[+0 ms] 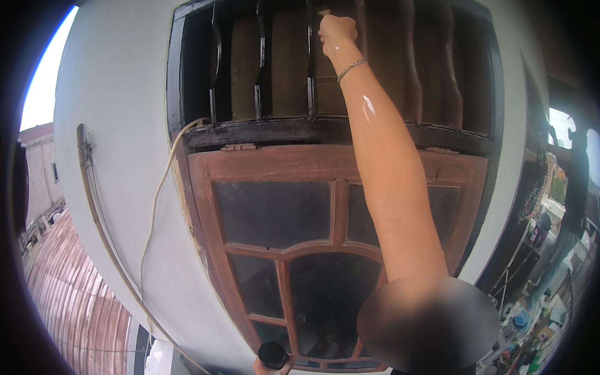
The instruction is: The person paints the upper metal grille of a window frame black using a small brush and a paint can. They repeatedly dip the brush into the can and apply paint to the vertical and horizontal bars of the grille.
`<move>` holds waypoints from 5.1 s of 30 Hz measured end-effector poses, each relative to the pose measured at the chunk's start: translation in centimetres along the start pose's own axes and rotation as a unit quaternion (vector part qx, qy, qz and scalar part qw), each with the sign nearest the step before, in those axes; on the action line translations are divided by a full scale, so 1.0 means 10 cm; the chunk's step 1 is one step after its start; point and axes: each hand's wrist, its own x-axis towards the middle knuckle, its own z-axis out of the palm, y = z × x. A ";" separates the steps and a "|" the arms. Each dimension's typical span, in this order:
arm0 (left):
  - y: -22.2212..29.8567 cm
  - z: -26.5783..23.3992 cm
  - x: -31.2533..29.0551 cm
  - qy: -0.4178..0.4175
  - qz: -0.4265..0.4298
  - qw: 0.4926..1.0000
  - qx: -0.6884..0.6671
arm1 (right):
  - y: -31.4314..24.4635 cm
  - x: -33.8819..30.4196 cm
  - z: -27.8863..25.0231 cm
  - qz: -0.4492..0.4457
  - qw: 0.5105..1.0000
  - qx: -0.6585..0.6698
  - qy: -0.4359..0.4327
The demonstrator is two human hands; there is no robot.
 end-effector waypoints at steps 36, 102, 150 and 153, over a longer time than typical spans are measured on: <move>0.11 0.01 0.13 -0.064 0.002 0.998 -0.026 | -0.31 0.13 -0.13 -0.079 0.989 0.114 0.044; -0.74 1.20 -0.93 -0.301 -0.061 0.946 -0.104 | -0.43 -5.94 -4.99 0.060 0.834 -0.334 0.435; 0.24 1.85 -0.94 -0.327 0.022 0.943 0.059 | -1.00 -5.70 -4.99 0.196 0.898 -0.393 -0.023; 0.29 1.84 -0.95 -0.314 0.021 0.947 0.070 | -0.94 -5.68 -4.99 0.210 0.863 -0.443 -0.121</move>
